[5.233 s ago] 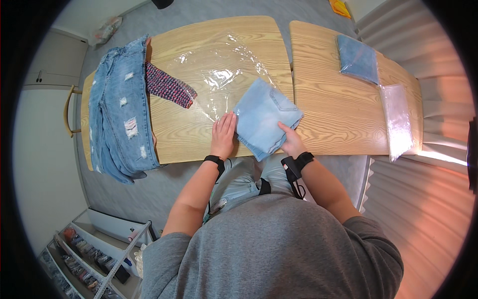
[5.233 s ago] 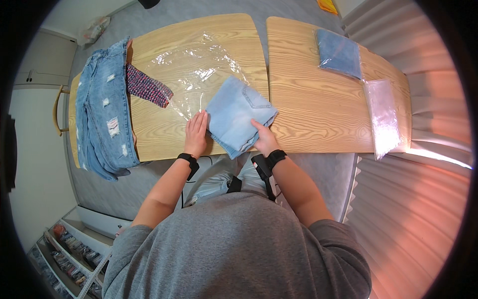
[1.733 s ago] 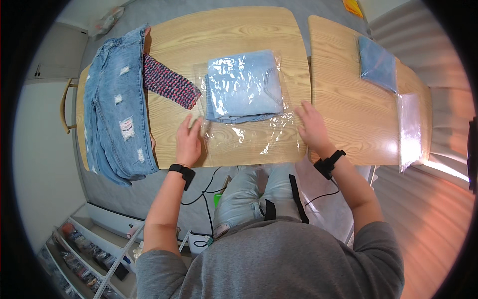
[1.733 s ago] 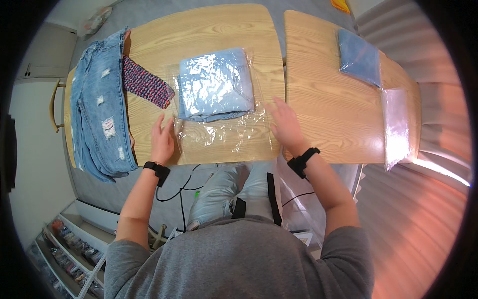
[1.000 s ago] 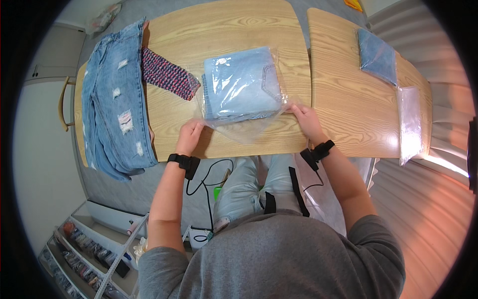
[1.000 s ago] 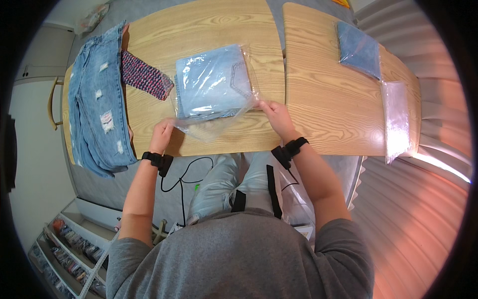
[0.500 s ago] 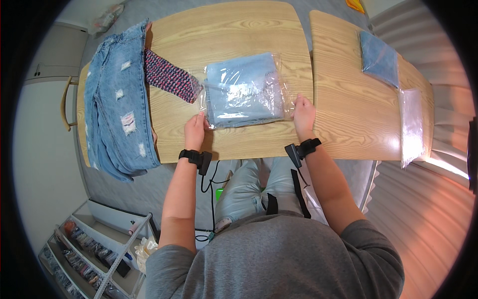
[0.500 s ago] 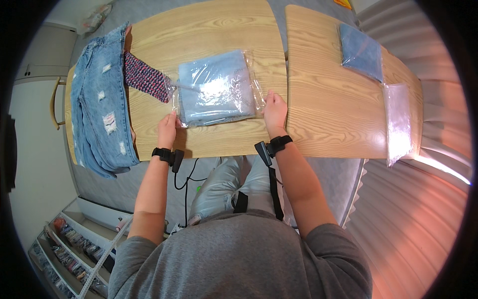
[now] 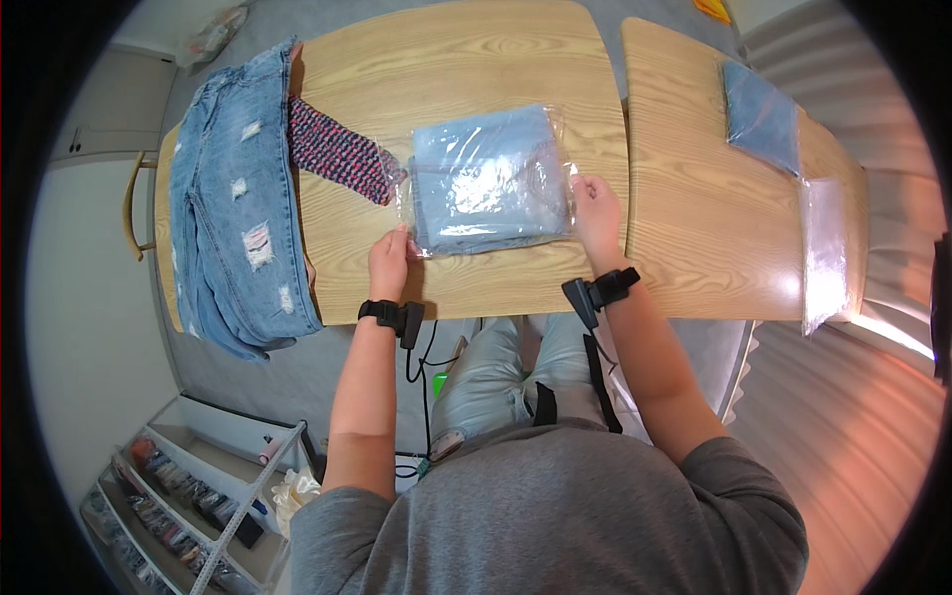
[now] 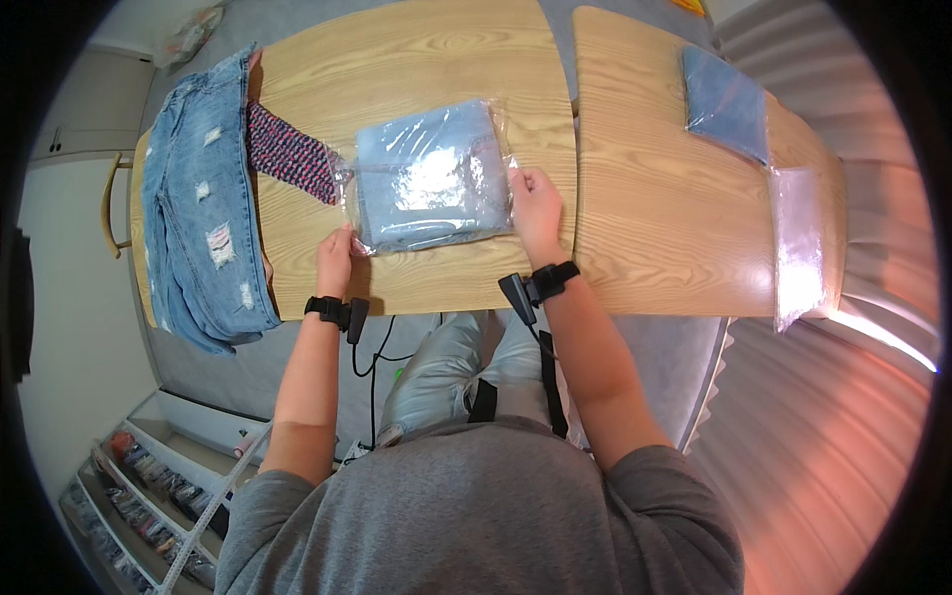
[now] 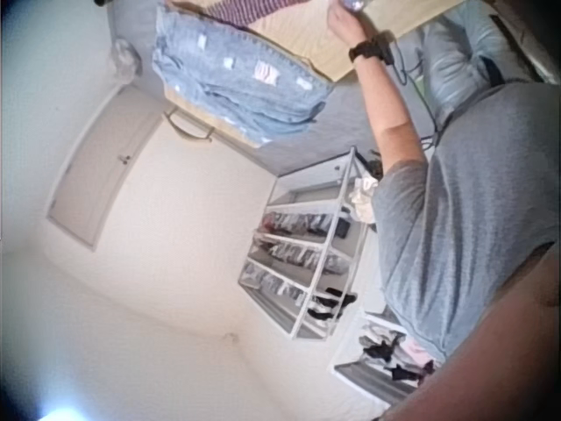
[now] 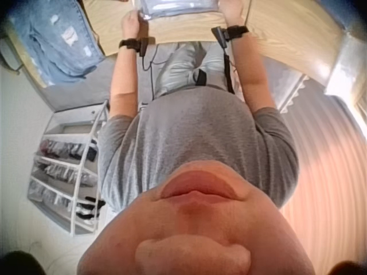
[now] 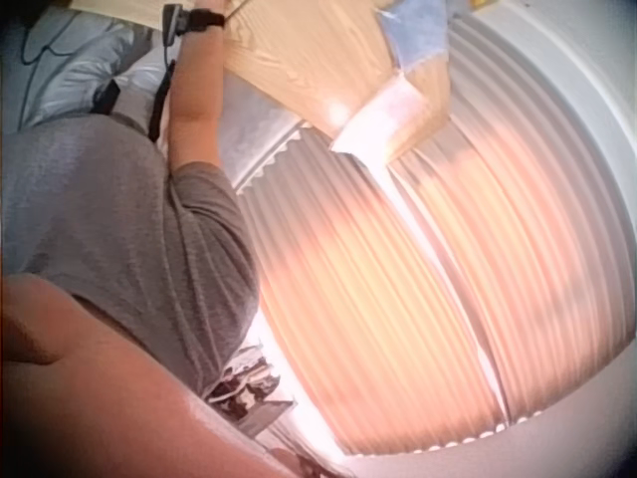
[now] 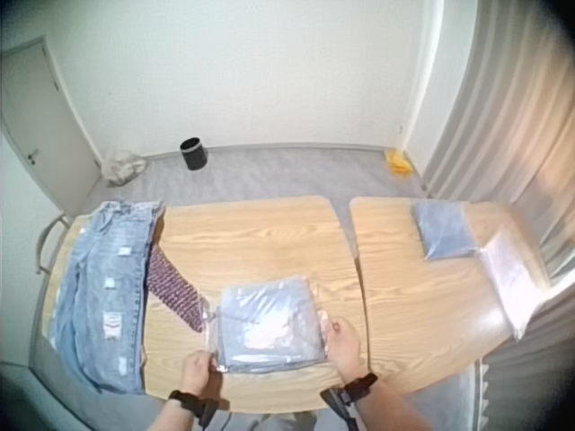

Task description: Fold pairs of blue jeans and place them into individual clear plastic packaging bags.

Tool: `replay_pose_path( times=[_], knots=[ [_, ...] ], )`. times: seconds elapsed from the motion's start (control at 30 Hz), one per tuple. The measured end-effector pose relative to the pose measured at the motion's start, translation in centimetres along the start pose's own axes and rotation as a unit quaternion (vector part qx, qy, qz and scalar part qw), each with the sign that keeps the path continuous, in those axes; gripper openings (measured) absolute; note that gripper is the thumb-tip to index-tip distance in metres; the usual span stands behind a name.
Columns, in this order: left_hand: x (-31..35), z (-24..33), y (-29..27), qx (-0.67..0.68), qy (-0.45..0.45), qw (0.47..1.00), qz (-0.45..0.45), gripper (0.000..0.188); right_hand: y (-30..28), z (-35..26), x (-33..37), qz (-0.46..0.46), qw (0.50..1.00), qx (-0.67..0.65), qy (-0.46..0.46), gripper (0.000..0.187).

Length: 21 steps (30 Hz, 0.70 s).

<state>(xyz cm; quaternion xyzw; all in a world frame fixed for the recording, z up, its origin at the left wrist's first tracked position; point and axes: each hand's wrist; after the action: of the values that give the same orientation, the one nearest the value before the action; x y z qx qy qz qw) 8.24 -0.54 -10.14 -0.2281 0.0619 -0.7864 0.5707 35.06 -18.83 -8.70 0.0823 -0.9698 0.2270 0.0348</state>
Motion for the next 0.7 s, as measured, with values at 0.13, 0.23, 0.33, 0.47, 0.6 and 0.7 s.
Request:
replay_pose_path(
  times=[0.13,0.23,0.33,0.47,0.6,0.7],
  knots=[
    [0.4,-0.3,-0.3,0.006,0.004,1.0,-0.004,0.043,0.5,1.1,-1.0,0.007,0.995,0.084,-0.055,0.034],
    [0.2,-0.5,-0.4,0.006,0.001,1.0,-0.005,0.042,0.8,1.6,-0.9,-0.007,0.995,0.094,-0.031,0.035],
    [-0.1,-0.8,-0.5,0.038,-0.02,0.999,-0.025,0.041,1.0,1.8,-0.8,0.002,0.993,0.112,-0.048,0.035],
    [-0.2,-0.8,-0.5,0.062,-0.03,0.997,-0.029,0.038,1.2,1.0,-1.1,0.016,0.989,0.124,-0.085,0.034],
    [0.2,-0.1,-0.6,0.037,-0.01,0.999,-0.026,0.038,1.0,-1.1,0.5,0.103,0.977,0.134,-0.129,0.025],
    [0.4,0.3,-0.6,-0.013,0.021,1.0,-0.012,0.039,0.8,-2.5,4.9,0.06,0.943,0.072,-0.319,0.031]
  ],
)
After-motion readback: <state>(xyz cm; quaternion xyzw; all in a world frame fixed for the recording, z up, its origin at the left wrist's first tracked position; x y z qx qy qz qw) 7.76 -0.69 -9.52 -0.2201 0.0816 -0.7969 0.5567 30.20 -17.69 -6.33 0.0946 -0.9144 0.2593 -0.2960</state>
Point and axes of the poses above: each hand's wrist, its own x-axis away from the middle knuckle, its own y-axis out of the palm, z = x × y, and after that the axes turned 15 degrees about z, right-handed
